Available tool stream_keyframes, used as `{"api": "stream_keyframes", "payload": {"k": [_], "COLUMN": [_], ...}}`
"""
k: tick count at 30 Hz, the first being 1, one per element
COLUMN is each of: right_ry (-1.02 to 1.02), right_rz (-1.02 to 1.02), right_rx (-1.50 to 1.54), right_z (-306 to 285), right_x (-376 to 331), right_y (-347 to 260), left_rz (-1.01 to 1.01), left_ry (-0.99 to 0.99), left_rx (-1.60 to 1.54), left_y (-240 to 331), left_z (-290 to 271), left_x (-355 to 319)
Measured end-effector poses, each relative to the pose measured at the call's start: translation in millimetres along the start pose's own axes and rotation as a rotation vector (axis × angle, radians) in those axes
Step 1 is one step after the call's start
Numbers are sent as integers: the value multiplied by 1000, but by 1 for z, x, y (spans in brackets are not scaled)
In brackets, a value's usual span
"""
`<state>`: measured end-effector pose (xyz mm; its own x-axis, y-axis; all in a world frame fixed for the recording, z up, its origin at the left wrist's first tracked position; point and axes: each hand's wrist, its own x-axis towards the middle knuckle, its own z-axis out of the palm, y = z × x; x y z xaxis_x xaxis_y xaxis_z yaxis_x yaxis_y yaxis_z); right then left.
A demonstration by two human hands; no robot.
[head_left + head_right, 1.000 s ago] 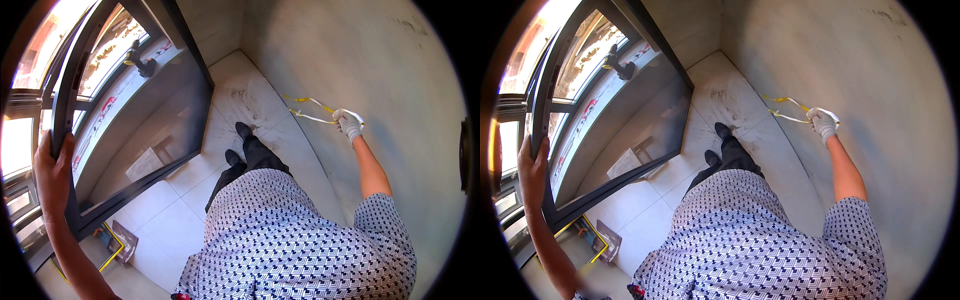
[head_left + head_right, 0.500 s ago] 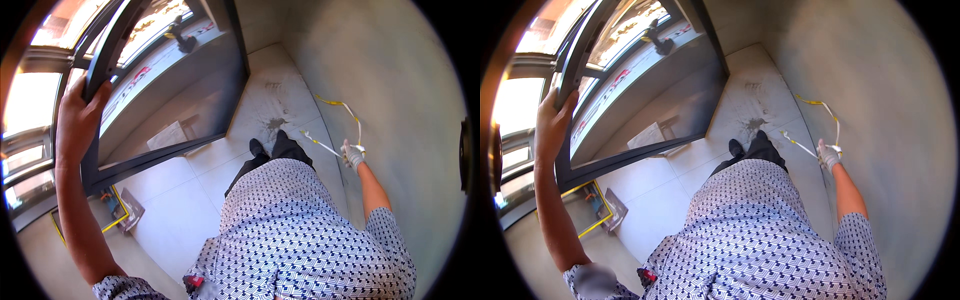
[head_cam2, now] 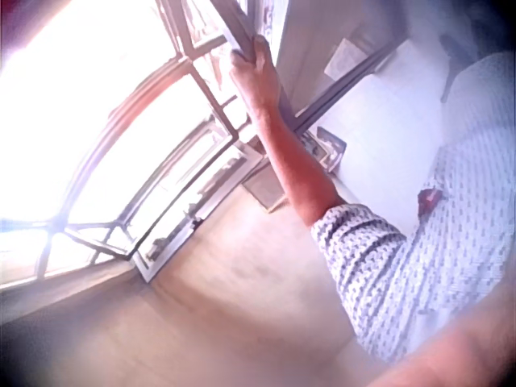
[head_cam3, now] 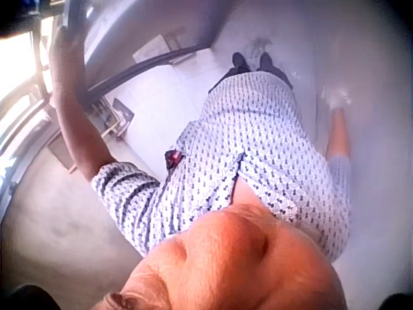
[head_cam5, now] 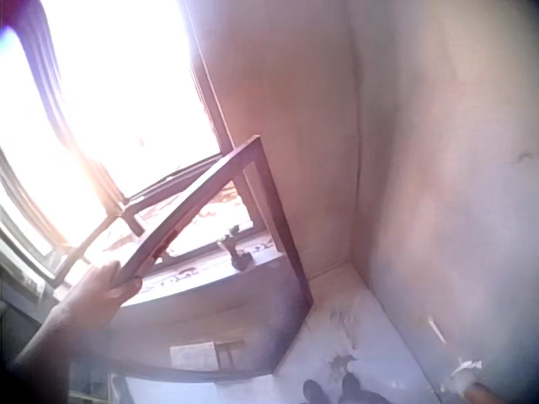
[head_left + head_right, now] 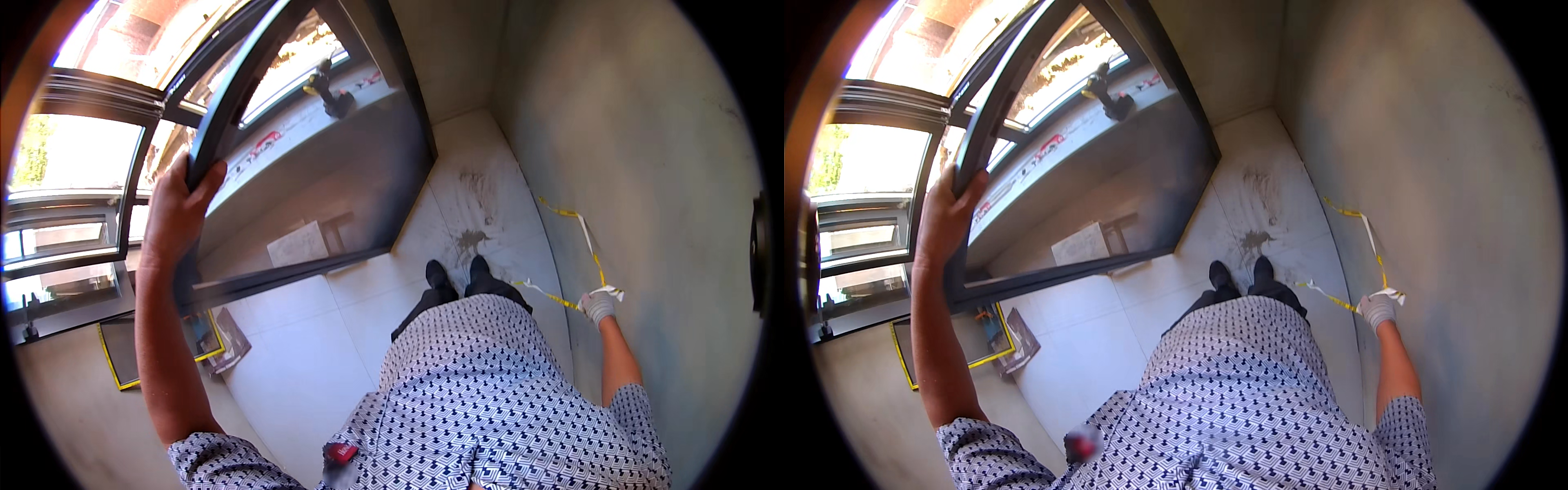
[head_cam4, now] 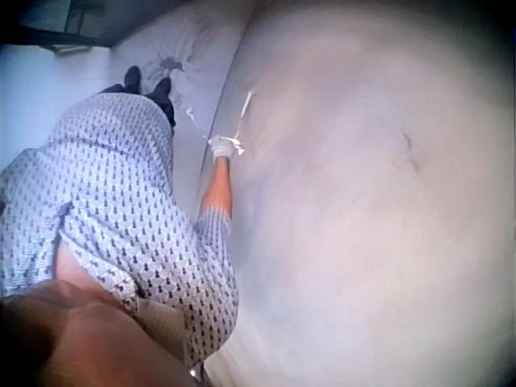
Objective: The person assembles a window frame by hand, peeling protective yellow tape from the edges and inserting a white plastic strip into the frame's groove. They manipulate the frame components, aligning and fitting them together while working in a room with a large window.
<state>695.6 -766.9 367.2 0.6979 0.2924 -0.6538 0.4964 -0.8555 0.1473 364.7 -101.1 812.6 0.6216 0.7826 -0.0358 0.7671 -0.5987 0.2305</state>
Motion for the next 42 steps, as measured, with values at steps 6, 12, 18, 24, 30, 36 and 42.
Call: {"api": "stream_keyframes", "payload": {"k": [6,12,18,24,30,36,42], "right_ry": [192,118,180,180,369,551,594], "right_rz": [31,59,-109,-185,-210,-245,-35], "right_rx": [181,191,183,67,255,67,209], "right_z": [-15,-7,-88,-145,-159,-158,-195], "right_x": [-7,22,-23,-44,-61,-53,-63], "right_y": [0,2,-53,-110,-126,-113,-102], "left_rz": [-41,-21,-10,24,23,-19,1], "left_ry": [-28,12,39,30,54,57,7], "left_rx": [30,44,26,-34,30,43,35], "left_y": [-15,-21,-10,-12,-14,-34,-33], "left_z": [-4,7,7,12,12,14,12], "left_x": [-13,-23,-23,-26,-20,-13,-6]}}
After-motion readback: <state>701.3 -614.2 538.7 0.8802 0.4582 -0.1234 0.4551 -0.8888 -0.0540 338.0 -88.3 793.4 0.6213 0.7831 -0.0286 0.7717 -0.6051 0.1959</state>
